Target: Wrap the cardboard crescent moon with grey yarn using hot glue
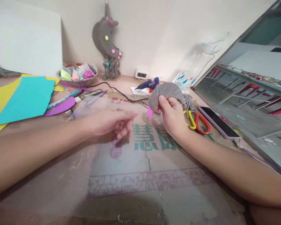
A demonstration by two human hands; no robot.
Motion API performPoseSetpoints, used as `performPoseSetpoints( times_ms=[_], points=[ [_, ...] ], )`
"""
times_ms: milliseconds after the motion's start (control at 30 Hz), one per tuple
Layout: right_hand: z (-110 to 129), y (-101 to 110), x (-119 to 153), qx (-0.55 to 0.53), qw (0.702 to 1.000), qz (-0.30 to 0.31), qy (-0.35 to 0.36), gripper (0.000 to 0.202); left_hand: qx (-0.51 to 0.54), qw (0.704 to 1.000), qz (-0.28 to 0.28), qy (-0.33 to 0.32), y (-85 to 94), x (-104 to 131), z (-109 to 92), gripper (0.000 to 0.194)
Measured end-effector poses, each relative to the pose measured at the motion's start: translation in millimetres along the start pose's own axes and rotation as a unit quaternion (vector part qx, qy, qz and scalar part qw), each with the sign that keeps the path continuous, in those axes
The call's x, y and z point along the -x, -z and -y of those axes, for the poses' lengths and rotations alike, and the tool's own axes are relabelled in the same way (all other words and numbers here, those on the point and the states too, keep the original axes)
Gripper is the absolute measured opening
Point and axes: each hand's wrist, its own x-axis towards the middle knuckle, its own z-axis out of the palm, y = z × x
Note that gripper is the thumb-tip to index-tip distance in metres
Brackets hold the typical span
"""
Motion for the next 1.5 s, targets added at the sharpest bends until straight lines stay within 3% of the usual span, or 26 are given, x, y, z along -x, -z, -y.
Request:
performPoseSetpoints(
  times_ms=[100, 233, 400, 667, 833, 1000, 1300, 1500],
  points=[
    [-2, 0, -2, -0.066, 0.997, -0.041, -0.023, 0.036, 0.006, 0.993, -0.116, -0.009, 0.7, -4, -2, 0.036],
    [12, -2, 5, -0.040, 0.999, -0.007, -0.017, 0.035, -0.097, 0.983, -0.152, -0.045, -5.6, -8, -1, 0.041],
    [30, -11, 16, 0.024, 0.997, 0.071, -0.021, 0.032, -0.115, 0.981, -0.135, -0.084, -10.3, -7, -4, 0.034],
    [31, -15, 19, -0.008, 0.990, 0.137, 0.010, 0.028, -0.096, 0.979, -0.164, -0.073, -7.2, -10, -1, 0.025],
    [30, -11, 19, -0.102, 0.974, 0.192, -0.063, 0.032, -0.049, 0.977, -0.206, -0.027, -3.3, -8, 0, 0.029],
    [26, -10, 21, -0.104, 0.958, 0.247, -0.102, 0.038, -0.048, 0.977, -0.205, -0.008, -1.7, -7, -2, 0.029],
    [27, -6, 20, -0.039, 0.958, 0.266, -0.095, 0.033, 0.001, 0.984, -0.180, 0.000, -0.9, -8, 0, 0.028],
    [27, -4, 19, -0.008, 0.967, 0.239, -0.091, 0.017, 0.050, 0.985, -0.162, 0.024, -2.9, -8, 0, 0.028]
  ],
)
